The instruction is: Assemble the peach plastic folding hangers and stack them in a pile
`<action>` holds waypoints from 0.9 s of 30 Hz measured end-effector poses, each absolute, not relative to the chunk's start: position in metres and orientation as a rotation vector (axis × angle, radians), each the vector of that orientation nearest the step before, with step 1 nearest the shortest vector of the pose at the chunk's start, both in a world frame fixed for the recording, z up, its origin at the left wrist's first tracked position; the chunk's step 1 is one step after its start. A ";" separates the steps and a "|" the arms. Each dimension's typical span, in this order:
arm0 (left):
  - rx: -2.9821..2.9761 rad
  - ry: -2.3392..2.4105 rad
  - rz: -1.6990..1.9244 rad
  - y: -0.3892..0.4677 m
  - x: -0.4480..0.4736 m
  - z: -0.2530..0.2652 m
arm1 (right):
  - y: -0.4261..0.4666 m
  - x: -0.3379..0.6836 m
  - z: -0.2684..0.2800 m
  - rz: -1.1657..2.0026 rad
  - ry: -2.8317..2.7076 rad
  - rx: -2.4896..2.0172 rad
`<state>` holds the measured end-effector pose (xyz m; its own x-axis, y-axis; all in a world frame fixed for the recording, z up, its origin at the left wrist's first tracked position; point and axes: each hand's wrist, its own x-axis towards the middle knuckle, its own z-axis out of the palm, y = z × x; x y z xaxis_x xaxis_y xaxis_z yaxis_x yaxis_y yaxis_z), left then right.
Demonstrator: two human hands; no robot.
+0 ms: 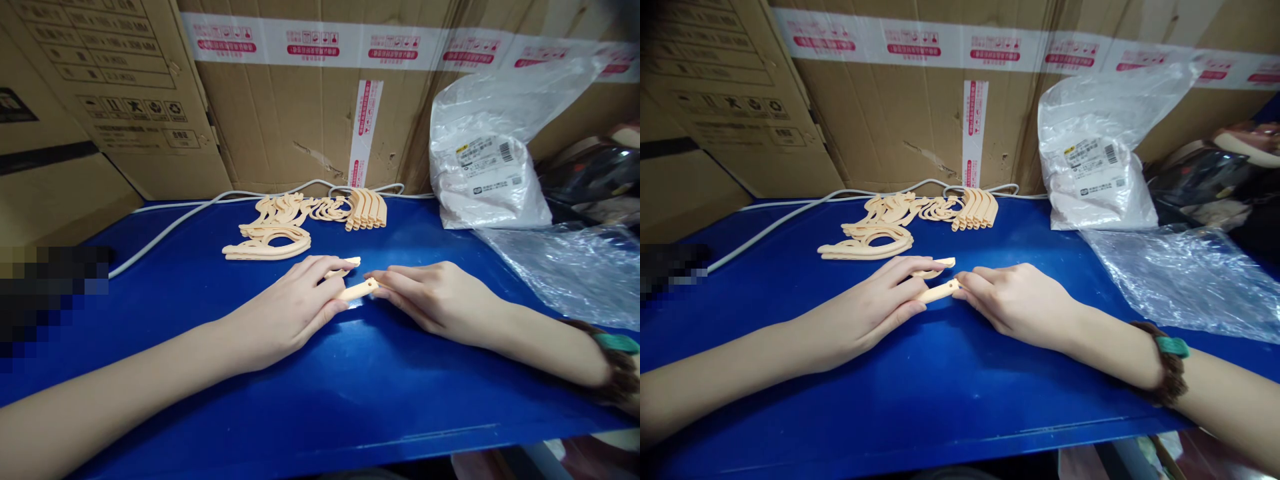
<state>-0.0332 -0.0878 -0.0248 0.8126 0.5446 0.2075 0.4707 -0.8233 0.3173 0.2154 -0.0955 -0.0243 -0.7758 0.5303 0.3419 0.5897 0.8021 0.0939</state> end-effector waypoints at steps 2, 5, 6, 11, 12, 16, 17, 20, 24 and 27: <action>2.744 0.774 0.432 -0.087 -0.033 -0.025 | -0.096 0.216 -0.025 -0.345 -2.689 -0.837; 2.737 0.762 0.440 -0.087 -0.033 -0.025 | -0.097 0.217 -0.024 -0.424 -2.681 -0.819; 2.735 0.760 0.440 -0.087 -0.033 -0.025 | -0.097 0.217 -0.024 -0.447 -2.678 -0.810; 2.732 0.744 0.434 -0.088 -0.033 -0.024 | -0.097 0.217 -0.023 -0.450 -2.688 -0.741; 2.730 0.743 0.430 -0.088 -0.033 -0.024 | -0.097 0.217 -0.023 -0.417 -2.695 -0.743; 2.742 0.729 0.433 -0.088 -0.033 -0.024 | -0.097 0.217 -0.023 -0.242 -2.729 -0.806; 2.746 0.719 0.437 -0.088 -0.033 -0.024 | -0.097 0.216 -0.023 -0.218 -2.735 -0.824; 2.745 0.696 0.447 -0.088 -0.033 -0.024 | -0.097 0.216 -0.023 -0.212 -2.744 -0.854; 2.739 0.671 0.448 -0.088 -0.034 -0.023 | -0.098 0.215 -0.022 -0.214 -2.758 -0.872; 2.728 0.671 0.453 -0.088 -0.033 -0.023 | -0.098 0.214 -0.021 -0.176 -2.766 -0.886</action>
